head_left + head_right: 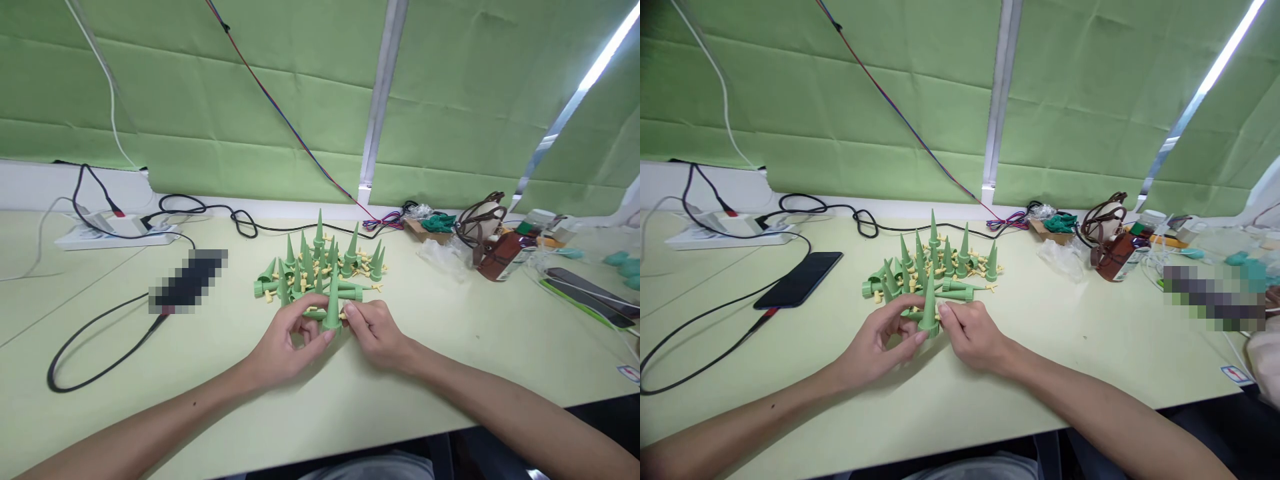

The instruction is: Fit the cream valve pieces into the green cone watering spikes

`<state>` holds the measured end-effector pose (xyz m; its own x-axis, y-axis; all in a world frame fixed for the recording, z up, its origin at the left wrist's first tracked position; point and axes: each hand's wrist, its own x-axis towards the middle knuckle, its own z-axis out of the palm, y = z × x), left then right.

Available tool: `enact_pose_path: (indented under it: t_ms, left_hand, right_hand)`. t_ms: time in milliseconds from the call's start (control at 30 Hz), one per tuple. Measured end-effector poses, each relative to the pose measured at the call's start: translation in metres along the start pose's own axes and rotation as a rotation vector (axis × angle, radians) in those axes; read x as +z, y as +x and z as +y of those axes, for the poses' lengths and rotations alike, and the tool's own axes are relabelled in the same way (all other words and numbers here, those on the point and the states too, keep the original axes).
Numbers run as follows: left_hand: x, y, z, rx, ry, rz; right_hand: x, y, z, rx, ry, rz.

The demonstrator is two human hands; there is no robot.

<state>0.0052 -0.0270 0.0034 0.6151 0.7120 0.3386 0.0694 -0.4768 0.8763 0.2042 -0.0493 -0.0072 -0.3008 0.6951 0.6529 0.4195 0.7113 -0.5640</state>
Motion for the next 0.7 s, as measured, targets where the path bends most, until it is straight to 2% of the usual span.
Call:
enact_pose_path:
  t_ms: [367,700]
  left_hand:
    - [0.0037,-0.0009,-0.0032,-0.015,0.157,0.012]
    - [0.0034,-0.0025,-0.0051,0.131,0.230,0.026]
  right_hand:
    - [0.0021,0.0010,0.0030,0.047,-0.033,-0.002]
    - [0.0018,0.0010,0.0023,0.056,-0.047,0.004]
